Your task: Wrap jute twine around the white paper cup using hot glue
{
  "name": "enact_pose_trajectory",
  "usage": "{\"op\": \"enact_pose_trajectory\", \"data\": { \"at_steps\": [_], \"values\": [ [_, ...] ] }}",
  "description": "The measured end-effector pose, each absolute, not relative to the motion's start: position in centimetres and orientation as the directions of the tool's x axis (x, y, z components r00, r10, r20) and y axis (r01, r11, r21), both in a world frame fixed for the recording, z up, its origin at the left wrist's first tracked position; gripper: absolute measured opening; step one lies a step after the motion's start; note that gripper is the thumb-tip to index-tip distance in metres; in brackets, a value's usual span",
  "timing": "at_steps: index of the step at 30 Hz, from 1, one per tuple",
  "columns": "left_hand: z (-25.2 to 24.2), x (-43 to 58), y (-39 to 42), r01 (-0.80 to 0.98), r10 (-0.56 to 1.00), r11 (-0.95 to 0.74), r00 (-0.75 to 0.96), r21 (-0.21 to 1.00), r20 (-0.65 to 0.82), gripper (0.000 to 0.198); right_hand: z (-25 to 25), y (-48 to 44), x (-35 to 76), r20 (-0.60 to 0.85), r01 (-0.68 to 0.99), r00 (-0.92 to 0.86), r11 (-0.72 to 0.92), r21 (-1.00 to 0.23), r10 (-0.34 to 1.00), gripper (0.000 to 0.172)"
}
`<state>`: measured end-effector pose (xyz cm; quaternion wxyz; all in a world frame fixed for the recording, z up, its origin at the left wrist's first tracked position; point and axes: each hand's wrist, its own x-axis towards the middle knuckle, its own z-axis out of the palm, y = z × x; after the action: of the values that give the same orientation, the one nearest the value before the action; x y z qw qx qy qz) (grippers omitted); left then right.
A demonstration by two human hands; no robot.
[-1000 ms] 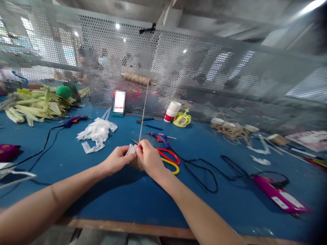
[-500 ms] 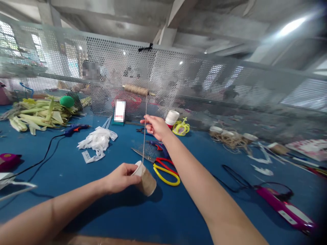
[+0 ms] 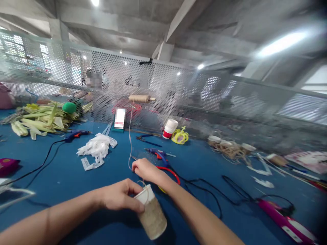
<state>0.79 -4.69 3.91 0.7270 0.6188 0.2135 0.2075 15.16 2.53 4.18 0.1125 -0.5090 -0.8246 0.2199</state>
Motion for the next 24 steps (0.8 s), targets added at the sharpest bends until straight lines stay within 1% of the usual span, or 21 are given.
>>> {"op": "enact_pose_trajectory", "data": {
  "at_steps": [2,4,6,7,8,9,10,11,12,13,14,15,17,19,22,24],
  "values": [
    [3.9,0.8,-4.7,-0.055,0.562,0.162,0.826,0.985,-0.047,0.032,4.0,1.1,15.5,-0.089,0.8,-0.502,0.422,-0.426,0.86,0.025],
    [4.0,0.7,-4.8,-0.056,0.546,0.166,0.837,0.984,-0.045,0.032,4.2,0.1,16.0,-0.187,0.771,-0.577,0.454,-0.446,0.795,0.025],
    [4.1,0.7,-5.0,-0.034,0.507,0.168,0.86,0.985,-0.057,0.031,4.5,-0.6,16.4,-0.297,0.712,-0.652,0.429,-0.556,0.697,0.029],
    [4.2,0.7,-5.0,-0.015,0.482,0.173,0.873,0.985,-0.071,0.03,4.6,-0.7,16.6,-0.325,0.687,-0.667,0.384,-0.617,0.67,0.034],
    [4.2,0.7,-5.1,0.005,0.46,0.181,0.883,0.984,-0.089,0.029,4.8,-0.7,16.7,-0.322,0.672,-0.656,0.333,-0.662,0.682,0.04],
    [4.2,0.6,-5.1,0.02,0.448,0.187,0.888,0.982,-0.104,0.029,5.0,-0.5,16.8,-0.288,0.674,-0.612,0.296,-0.677,0.737,0.045],
    [4.2,0.6,-5.1,0.03,0.446,0.194,0.888,0.981,-0.115,0.029,5.2,-0.2,17.0,-0.22,0.696,-0.538,0.282,-0.66,0.813,0.047],
    [4.2,0.5,-5.0,0.027,0.456,0.196,0.883,0.98,-0.115,0.029,5.5,0.4,17.4,-0.125,0.745,-0.433,0.277,-0.607,0.893,0.046],
    [4.1,0.5,-4.8,0.006,0.487,0.19,0.868,0.982,-0.1,0.029,5.7,1.0,17.8,-0.012,0.808,-0.323,0.269,-0.524,0.946,0.042],
    [4.1,0.4,-4.7,-0.021,0.526,0.185,0.847,0.982,-0.081,0.028,6.0,1.7,18.5,0.1,0.877,-0.216,0.238,-0.418,0.971,0.037],
    [4.0,0.3,-4.5,-0.046,0.566,0.173,0.822,0.984,-0.061,0.029,6.1,2.5,19.3,0.189,0.939,-0.087,0.144,-0.313,0.978,0.032],
    [3.9,0.3,-4.2,-0.072,0.61,0.154,0.792,0.986,-0.037,0.029,6.2,3.2,20.2,0.217,0.957,0.011,0.052,-0.285,0.976,0.032],
    [3.5,0.2,-3.7,-0.113,0.671,0.117,0.742,0.987,0.005,0.031,6.0,4.6,22.0,0.203,0.962,0.127,-0.071,-0.262,0.971,0.034],
    [3.1,0.2,-3.2,-0.116,0.738,0.054,0.674,0.992,0.039,0.033,5.2,5.6,23.5,0.128,0.953,0.188,-0.149,-0.264,0.974,0.027],
    [2.3,0.2,-2.5,-0.067,0.794,-0.053,0.602,0.996,0.083,0.034,3.7,6.7,24.6,0.037,0.933,0.211,-0.19,-0.305,0.977,0.014],
    [1.9,0.1,-2.2,-0.027,0.809,-0.12,0.576,0.992,0.114,0.032,3.1,7.0,24.7,0.022,0.913,0.216,-0.194,-0.359,0.976,0.013]
  ]
}}
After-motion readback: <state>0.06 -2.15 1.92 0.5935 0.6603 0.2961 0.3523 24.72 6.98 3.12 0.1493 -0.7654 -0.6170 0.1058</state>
